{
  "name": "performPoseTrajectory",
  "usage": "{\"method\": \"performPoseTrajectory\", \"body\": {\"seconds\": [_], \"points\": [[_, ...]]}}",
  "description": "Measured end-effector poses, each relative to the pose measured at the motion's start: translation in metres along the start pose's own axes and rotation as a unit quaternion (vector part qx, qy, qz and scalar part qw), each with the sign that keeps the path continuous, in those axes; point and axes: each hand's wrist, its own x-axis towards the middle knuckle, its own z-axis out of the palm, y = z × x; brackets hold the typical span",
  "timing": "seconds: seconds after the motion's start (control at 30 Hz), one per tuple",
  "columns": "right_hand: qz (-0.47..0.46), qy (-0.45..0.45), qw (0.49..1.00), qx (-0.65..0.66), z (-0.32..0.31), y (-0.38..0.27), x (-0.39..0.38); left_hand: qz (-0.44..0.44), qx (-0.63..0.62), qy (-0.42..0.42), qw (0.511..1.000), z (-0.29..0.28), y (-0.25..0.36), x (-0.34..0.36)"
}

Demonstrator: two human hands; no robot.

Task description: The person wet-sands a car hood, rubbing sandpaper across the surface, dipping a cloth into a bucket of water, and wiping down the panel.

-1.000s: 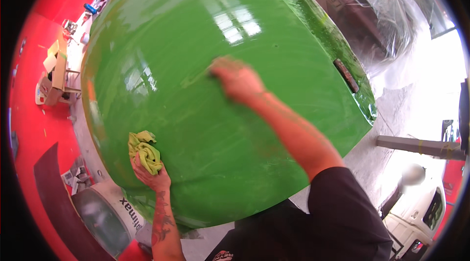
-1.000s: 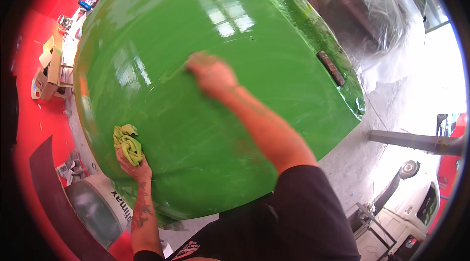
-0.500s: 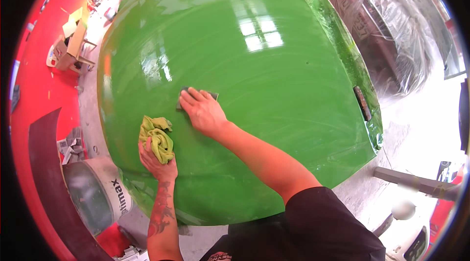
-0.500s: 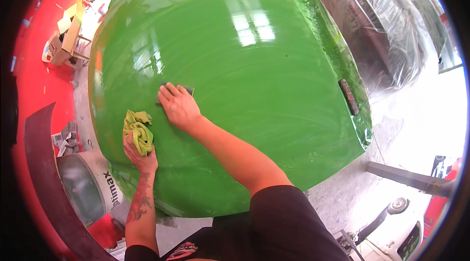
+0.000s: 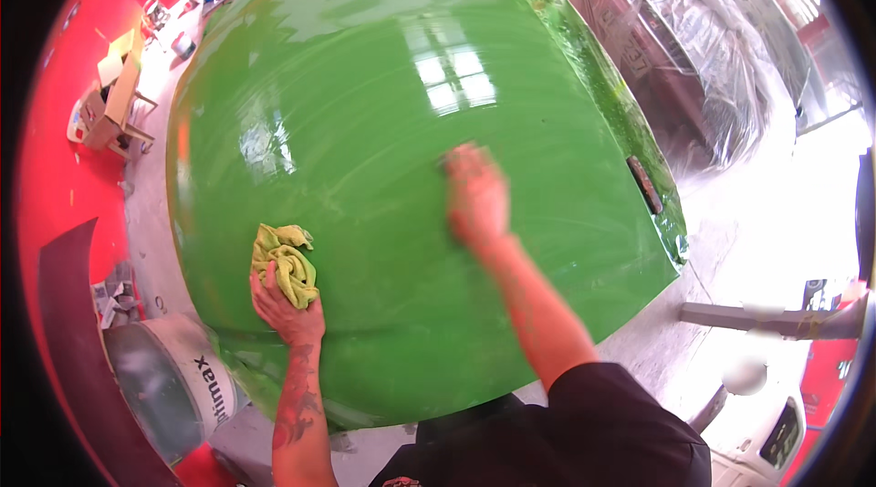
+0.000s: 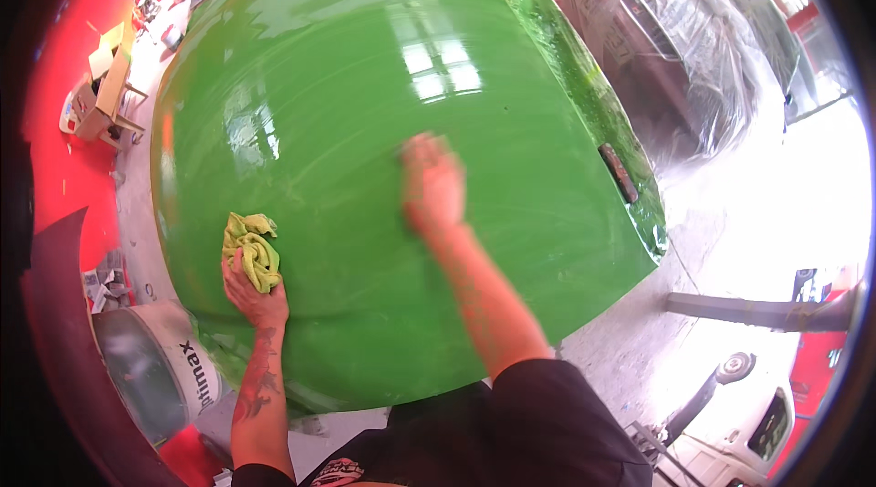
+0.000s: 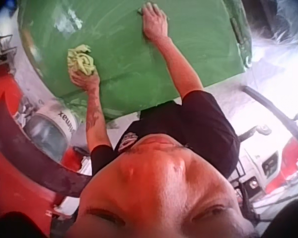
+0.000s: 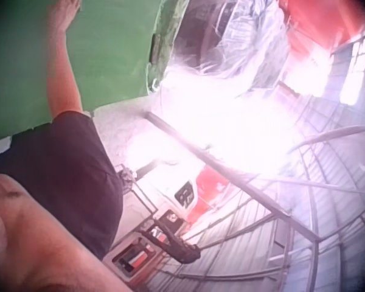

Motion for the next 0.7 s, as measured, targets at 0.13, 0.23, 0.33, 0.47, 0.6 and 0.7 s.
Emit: {"method": "performPoseTrajectory", "body": {"seconds": [0.13,0.23,0.33,0.47,0.6,0.7], "points": [[-0.175,-0.055,0.961,0.208,0.004,-0.137,-0.071,-0.005,-0.001,0.007,1.0,0.005,-0.006,-0.003],[-0.089,-0.057,0.984,0.146,-0.024,-0.061,-0.056,-0.002,-0.002,0.015,1.0,-0.003,-0.006,-0.002],[0.144,0.01,0.988,0.063,-0.064,0.084,-0.054,0.003,-0.007,0.016,1.0,-0.003,-0.001,0.0],[0.227,0.054,0.968,-0.087,-0.045,0.11,-0.071,0.008,-0.003,0.031,0.999,0.005,0.002,0.001],[0.019,-0.116,0.993,-0.018,-0.012,-0.095,-0.115,0.012,0.014,0.026,1.0,0.01,-0.003,0.001],[-0.053,-0.101,0.977,0.181,-0.013,-0.142,-0.159,0.031,0.005,0.028,0.999,0.011,-0.016,0.0]]}}
